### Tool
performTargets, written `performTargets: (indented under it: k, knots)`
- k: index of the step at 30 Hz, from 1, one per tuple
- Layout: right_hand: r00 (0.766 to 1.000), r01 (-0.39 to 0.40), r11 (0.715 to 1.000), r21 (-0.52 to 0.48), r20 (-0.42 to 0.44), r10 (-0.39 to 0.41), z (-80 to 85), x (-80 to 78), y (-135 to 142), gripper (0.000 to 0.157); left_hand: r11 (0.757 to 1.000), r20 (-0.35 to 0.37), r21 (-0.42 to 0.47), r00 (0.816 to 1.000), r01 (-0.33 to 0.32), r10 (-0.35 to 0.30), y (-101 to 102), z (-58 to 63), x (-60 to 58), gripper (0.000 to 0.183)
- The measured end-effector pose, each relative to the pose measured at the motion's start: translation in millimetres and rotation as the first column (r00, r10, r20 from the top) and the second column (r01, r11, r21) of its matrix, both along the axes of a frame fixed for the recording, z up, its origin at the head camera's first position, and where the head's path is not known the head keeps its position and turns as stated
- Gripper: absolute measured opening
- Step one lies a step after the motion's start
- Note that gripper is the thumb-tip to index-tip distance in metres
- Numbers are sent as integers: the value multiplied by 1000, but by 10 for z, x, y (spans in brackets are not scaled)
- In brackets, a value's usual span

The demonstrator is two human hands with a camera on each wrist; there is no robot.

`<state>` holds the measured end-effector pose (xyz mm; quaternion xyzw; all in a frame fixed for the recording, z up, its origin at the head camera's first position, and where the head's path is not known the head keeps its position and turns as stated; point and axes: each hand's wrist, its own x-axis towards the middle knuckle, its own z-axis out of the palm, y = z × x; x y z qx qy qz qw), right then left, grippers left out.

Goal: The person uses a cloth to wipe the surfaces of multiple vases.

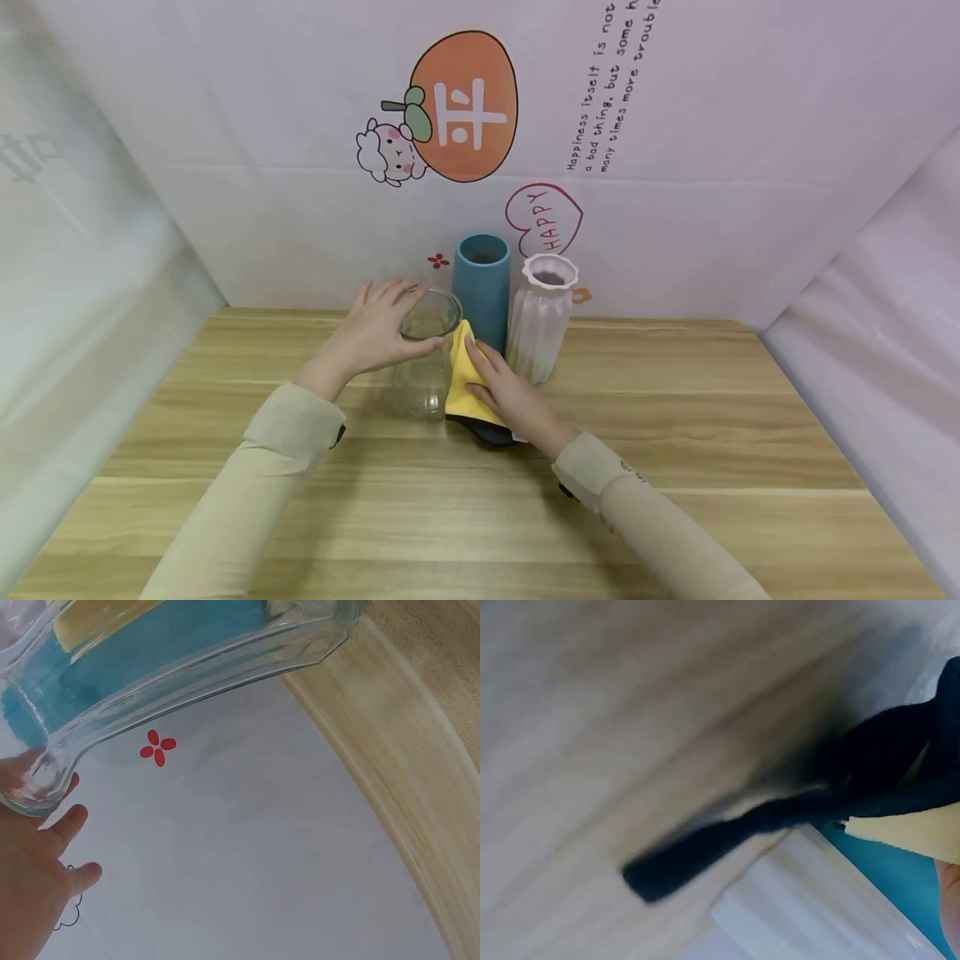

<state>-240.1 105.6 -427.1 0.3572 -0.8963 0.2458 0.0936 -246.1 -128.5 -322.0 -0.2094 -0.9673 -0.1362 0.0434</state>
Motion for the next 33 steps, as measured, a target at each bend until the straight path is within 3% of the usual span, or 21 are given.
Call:
performTargets:
  k: [6, 10, 26, 33]
  knots:
    - [1000, 8, 998, -67, -21, -9, 160, -2, -34, 65, 999, 44, -7, 998, 33, -33, -16, 6, 5, 84]
    - [999, 18, 999, -29, -28, -19, 192, 5, -49, 65, 999, 61, -12, 997, 38, -38, -11, -11, 1, 86]
    - [999, -12, 996, 86, -50, 16, -68, 53, 30, 66, 999, 47, 1, 998, 41, -41, -18, 11, -33, 84]
    - [995, -17, 1000, 21, -95, 19, -53, 44, 41, 64, 1000, 12, -5, 1000, -25, 25, 10, 0, -8, 87]
